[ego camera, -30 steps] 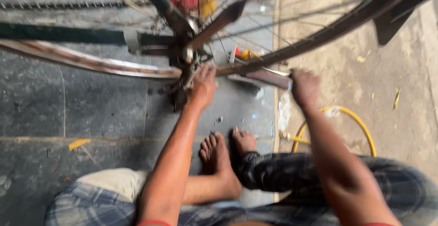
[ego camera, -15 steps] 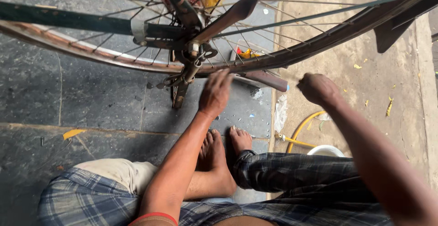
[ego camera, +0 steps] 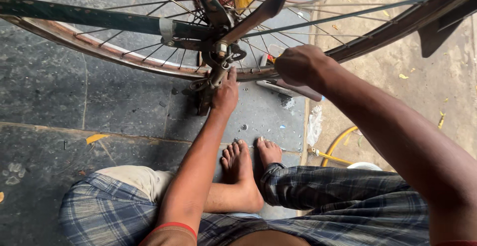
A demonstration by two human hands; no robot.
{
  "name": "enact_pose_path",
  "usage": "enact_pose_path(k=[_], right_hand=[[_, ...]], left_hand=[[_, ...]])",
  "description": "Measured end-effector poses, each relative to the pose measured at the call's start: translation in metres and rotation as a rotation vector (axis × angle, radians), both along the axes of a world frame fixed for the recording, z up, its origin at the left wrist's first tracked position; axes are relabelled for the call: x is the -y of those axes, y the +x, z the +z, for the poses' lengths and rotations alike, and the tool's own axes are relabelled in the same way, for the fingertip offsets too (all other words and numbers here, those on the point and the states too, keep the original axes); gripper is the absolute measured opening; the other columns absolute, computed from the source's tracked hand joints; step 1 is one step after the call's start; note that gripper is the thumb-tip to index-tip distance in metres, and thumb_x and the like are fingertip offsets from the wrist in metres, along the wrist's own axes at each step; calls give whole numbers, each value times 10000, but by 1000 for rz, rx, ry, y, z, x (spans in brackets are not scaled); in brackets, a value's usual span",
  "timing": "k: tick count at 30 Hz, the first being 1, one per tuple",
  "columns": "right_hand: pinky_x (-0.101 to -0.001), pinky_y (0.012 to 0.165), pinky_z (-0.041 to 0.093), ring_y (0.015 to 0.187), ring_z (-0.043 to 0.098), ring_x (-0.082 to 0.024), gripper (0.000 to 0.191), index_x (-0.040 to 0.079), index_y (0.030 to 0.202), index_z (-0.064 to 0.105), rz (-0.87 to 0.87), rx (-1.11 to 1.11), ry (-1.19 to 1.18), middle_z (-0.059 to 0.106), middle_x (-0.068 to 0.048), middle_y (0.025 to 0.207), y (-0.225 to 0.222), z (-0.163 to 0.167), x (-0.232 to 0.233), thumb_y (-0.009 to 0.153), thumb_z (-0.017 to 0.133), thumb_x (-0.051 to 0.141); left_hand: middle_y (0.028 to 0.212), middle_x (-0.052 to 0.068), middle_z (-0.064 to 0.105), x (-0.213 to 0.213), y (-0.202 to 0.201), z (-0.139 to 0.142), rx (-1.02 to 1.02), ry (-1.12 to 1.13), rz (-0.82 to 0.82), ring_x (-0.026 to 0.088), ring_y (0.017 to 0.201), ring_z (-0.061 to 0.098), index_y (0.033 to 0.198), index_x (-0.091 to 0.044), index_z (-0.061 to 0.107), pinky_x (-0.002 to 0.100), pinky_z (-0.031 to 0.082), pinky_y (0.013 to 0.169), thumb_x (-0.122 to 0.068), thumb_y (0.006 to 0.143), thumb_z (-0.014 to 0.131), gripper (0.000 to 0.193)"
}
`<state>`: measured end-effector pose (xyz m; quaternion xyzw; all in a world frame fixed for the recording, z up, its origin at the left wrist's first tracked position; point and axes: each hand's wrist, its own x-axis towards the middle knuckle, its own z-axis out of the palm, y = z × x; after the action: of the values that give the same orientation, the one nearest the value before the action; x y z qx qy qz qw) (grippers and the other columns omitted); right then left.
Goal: The person removes the inner tube from a bicycle tire, then reinserts it and presses the tire bead back onto the rim. They use a screwdriver to pry the tire bead and a pair of pliers to adjust components near the hub.
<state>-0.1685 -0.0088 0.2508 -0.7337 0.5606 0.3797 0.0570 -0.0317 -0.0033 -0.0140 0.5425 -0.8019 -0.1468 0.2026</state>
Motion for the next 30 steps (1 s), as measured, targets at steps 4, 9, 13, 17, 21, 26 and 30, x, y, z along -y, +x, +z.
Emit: enact_pose_path(k=[4,9,13,17,21,26,30], right_hand=[[-423,684,614,849,752,-313,182,103,974,791,93,12,-12,770,-139,977,18,-12,7,955,618,155],[-439,759,599,911,745,-329,163,116,982,778,-80,9,65,763,-153,1014,27,-13,27,884,648,103],[-475,761,603,936,751,-365,197,110,1004,765,-114,61,-23,758,-178,1025,11,-41,6,947,583,161],[-525,765,573,892,722,-420,259,24,1101,679,-390,331,-472,711,-271,994,4,-121,-72,942,562,192],[-595,762,517,869,665,-486,389,-1,1296,549,-701,595,-677,694,-290,979,3,-207,-148,942,569,159],[-578,832,500,953,666,-443,295,84,1242,628,-725,376,-711,696,-239,1042,-98,-232,-165,968,517,87],[-558,793,492,982,633,-467,178,78,1113,681,-949,334,-1102,679,-240,1063,-183,-212,-169,997,550,111]], left_hand=[[1535,282,377,5,0,5,99,106,-29,477,1447,333,1604,-81,264,670,70,1188,-374,1021,563,717],[1568,210,432,4,4,12,87,101,-61,403,1484,366,1633,-93,246,652,73,1251,-313,1045,523,686],[1555,242,440,3,6,9,24,-55,-15,457,1429,384,1588,-30,260,648,99,1205,-304,1011,530,692],[1573,264,396,6,1,0,-318,288,-24,451,1427,407,1636,-38,229,581,266,1185,-245,1058,463,657],[1518,264,440,4,3,-3,-115,103,-25,445,1433,366,1538,-27,371,599,177,1222,-235,1012,573,601],[1529,237,485,4,5,12,-246,-50,-246,400,1448,384,1516,-23,417,541,312,1191,-161,926,608,635],[1360,195,588,8,-23,29,-135,-154,-196,384,1319,498,1385,-37,509,568,353,1113,-183,871,622,545]])
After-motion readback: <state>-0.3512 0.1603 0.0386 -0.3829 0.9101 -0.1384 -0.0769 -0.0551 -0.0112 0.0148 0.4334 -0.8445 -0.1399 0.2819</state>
